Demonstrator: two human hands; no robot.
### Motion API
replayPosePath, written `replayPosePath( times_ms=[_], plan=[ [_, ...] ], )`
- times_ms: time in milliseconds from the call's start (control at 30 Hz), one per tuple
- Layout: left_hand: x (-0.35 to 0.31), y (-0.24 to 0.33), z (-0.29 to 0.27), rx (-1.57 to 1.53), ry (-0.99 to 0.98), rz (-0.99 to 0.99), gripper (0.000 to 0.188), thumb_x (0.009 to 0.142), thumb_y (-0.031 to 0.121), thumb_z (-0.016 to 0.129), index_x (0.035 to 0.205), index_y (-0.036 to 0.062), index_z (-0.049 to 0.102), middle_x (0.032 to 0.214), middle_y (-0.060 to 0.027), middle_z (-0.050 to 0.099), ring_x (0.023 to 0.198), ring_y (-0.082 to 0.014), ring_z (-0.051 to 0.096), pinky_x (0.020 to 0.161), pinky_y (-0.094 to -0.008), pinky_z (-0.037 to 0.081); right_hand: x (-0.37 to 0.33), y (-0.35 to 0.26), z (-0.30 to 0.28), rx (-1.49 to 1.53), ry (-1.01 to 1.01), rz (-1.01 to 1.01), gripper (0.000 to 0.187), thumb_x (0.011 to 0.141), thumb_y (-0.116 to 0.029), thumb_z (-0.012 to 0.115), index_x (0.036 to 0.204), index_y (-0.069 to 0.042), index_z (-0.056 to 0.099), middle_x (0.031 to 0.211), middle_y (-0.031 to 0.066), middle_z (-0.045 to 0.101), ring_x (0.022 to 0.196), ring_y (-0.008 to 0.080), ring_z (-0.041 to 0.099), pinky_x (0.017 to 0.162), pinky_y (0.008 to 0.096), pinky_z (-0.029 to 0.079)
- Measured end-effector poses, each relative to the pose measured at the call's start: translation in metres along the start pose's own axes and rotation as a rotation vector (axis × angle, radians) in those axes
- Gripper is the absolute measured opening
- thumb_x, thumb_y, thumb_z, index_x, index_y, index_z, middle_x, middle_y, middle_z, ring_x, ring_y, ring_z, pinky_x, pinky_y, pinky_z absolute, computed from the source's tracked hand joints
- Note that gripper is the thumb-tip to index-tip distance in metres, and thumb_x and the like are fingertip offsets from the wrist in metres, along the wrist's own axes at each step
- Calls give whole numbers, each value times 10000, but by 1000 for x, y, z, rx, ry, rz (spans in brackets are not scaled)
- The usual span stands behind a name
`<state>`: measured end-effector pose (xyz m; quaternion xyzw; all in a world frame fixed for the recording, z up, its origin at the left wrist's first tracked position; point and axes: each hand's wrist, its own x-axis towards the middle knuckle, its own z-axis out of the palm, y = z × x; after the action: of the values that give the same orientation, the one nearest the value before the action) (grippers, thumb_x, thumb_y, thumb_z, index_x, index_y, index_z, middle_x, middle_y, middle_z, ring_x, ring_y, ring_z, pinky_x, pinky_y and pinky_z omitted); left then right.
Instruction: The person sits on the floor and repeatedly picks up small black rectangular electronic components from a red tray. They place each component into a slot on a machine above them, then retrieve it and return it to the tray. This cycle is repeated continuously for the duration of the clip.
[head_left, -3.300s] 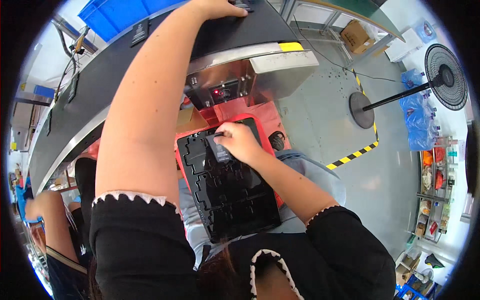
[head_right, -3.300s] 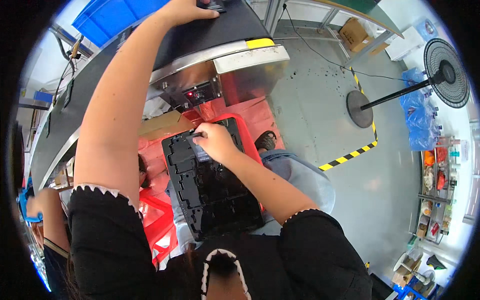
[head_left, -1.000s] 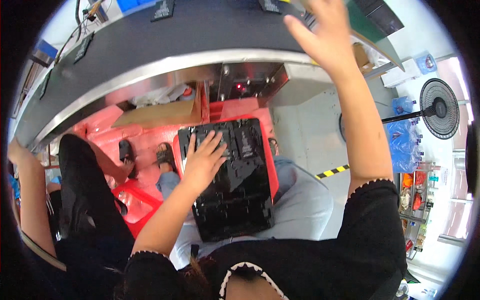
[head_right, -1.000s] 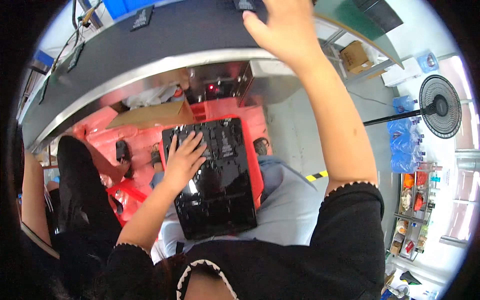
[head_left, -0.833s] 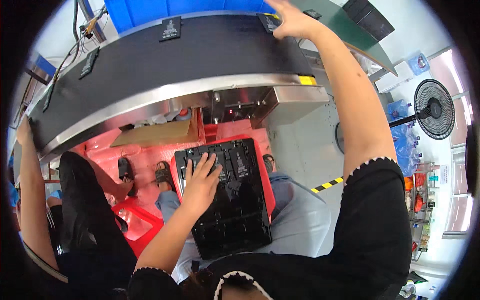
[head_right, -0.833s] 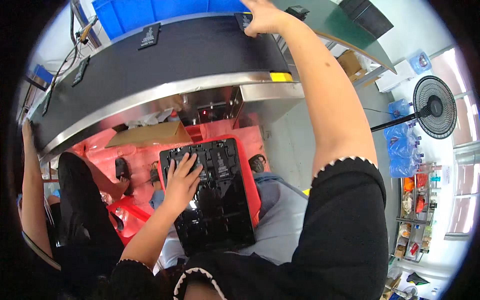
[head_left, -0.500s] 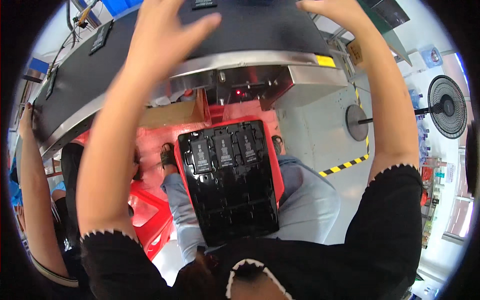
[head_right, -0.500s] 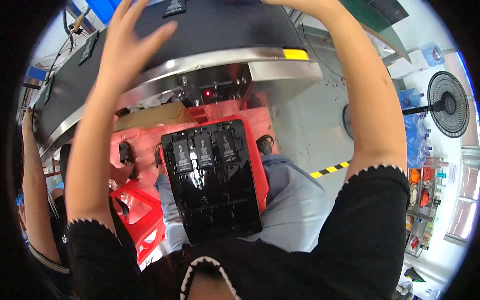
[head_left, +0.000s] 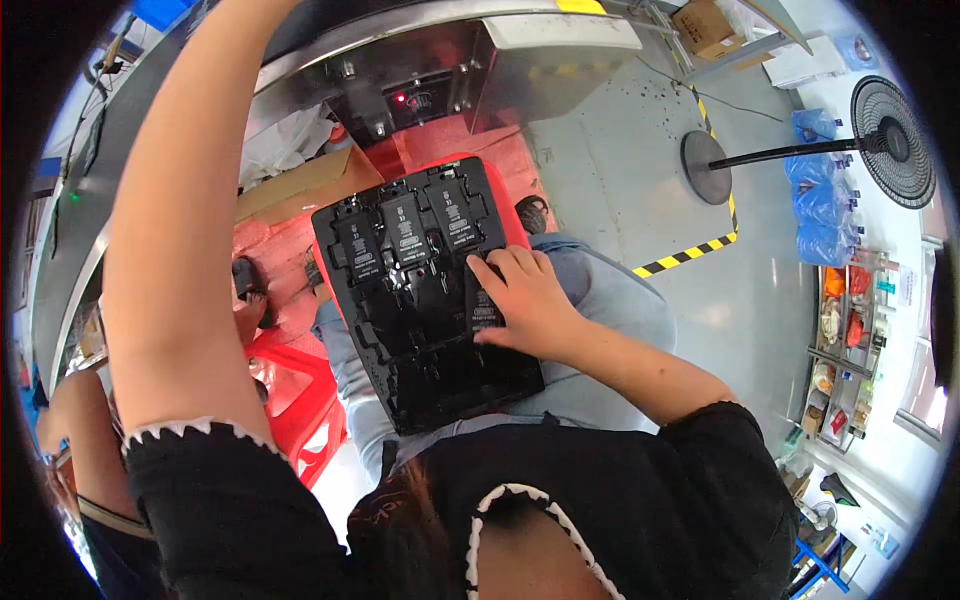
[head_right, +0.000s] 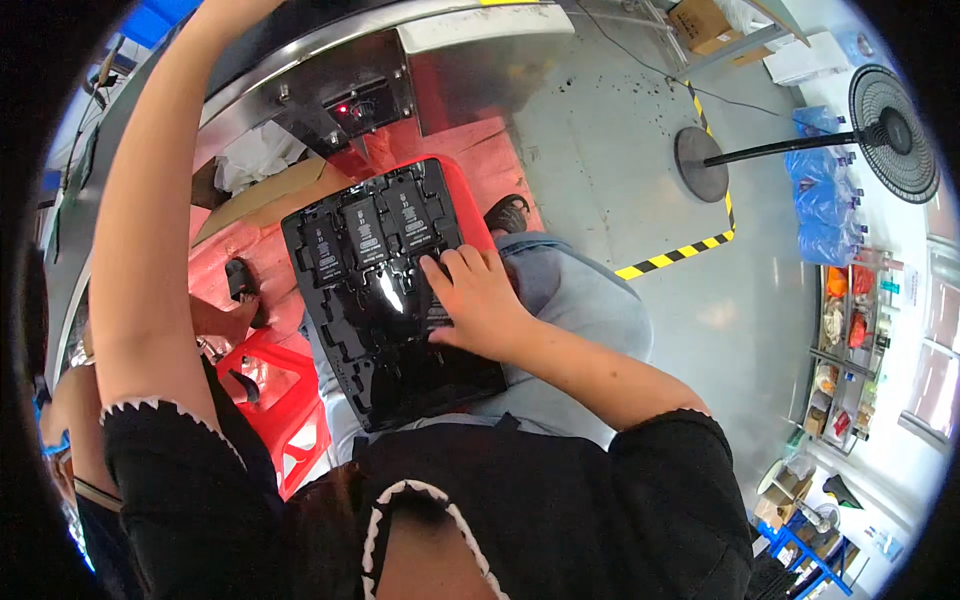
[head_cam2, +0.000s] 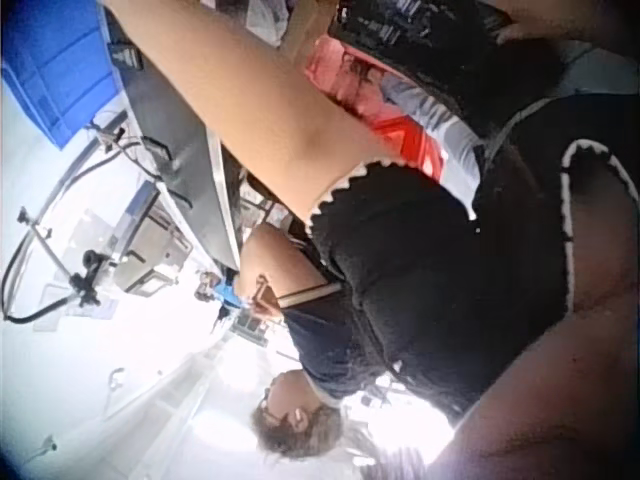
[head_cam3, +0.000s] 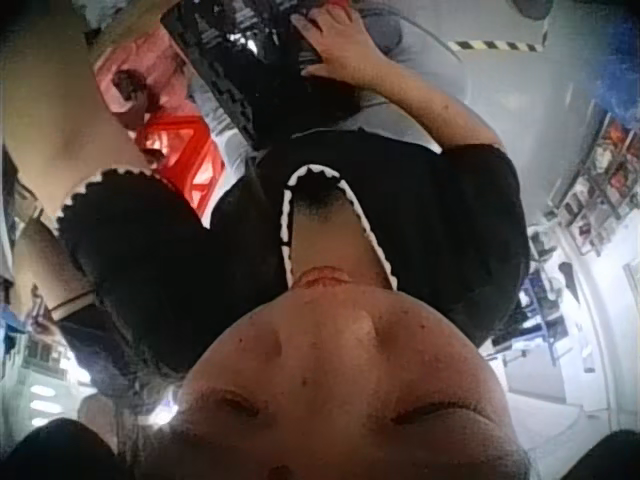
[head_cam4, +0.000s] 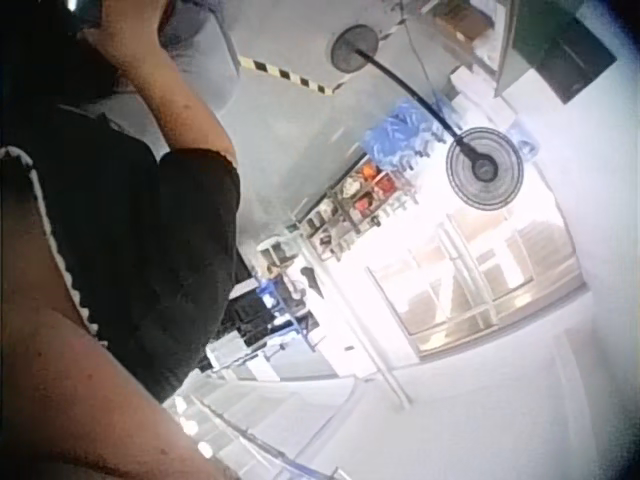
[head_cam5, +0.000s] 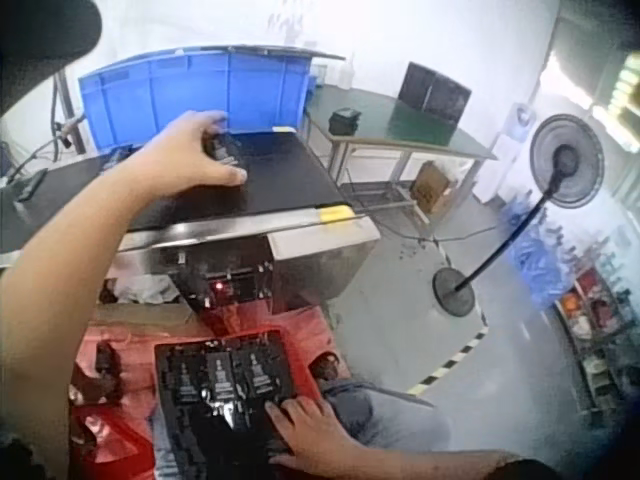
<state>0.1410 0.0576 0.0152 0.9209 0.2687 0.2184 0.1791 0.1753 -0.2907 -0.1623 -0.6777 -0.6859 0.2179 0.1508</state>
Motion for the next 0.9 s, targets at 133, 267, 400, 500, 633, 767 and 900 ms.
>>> replayPosePath(
  times_ms=[133, 267, 400, 500, 633, 767, 900],
  plan=[
    [-118, 22, -1, 59, 313, 317, 723, 681, 340, 837, 1296, 58, 582, 1304, -139, 566, 1243, -266, 520, 1047, -385, 384, -11, 14, 26, -53, 167, -50, 781, 704, -412, 783, 1367, -111, 502, 1261, 68, 533, 1215, 297, 450, 995, 467, 342],
    [-252, 51, 12, -126, -250, 50, 941, 530, 168, 855, 1391, 85, 485, 1271, -162, 503, 1217, -355, 456, 1036, -462, 355, -5, 31, 24, 48, 176, -71, 680, 717, -285, 782, 1347, -190, 545, 1203, 25, 595, 1186, 280, 476, 992, 454, 350],
    [-328, 20, 67, -138, -399, -37, 879, 568, 143, 850, 1361, 59, 479, 1257, -148, 474, 1176, -377, 450, 1015, -471, 364, 14, 36, 17, 109, 184, -65, 586, 712, -147, 770, 1275, -182, 610, 1105, 13, 658, 1133, 265, 509, 963, 421, 372],
    [-355, 4, 98, -146, -387, -83, 864, 585, 153, 844, 1365, 70, 480, 1300, -138, 467, 1250, -363, 425, 1095, -513, 296, 17, 37, 29, 69, 220, -122, 508, 742, -143, 746, 1237, -164, 632, 1138, -8, 660, 1119, 256, 521, 973, 430, 373],
    [-365, 3, 111, -133, -337, -99, 872, 585, 149, 841, 1375, 85, 477, 1333, -128, 455, 1329, -362, 379, 1142, -545, 230, 13, 36, 24, 44, 316, -114, 488, 787, -188, 722, 1261, -155, 613, 1298, 29, 588, 1219, 279, 489, 1038, 443, 341],
    [-358, 11, 110, -100, -361, -154, 866, 589, 139, 829, 1376, 86, 471, 1332, -128, 445, 1352, -373, 351, 1137, -586, 202, 41, 31, 20, -83, 327, -130, 505, 845, -229, 675, 1322, -116, 553, 1426, 73, 483, 1331, 305, 410, 1083, 479, 304],
    [-353, 18, 103, -52, -389, -185, 833, 616, 172, 819, 1367, 67, 472, 1317, -129, 441, 1362, -349, 344, 1165, -586, 123, 61, 35, 28, -372, 241, -82, 509, 902, -305, 599, 1349, -75, 516, 1433, 88, 465, 1372, 311, 358, 1101, 592, 236]
  ],
)
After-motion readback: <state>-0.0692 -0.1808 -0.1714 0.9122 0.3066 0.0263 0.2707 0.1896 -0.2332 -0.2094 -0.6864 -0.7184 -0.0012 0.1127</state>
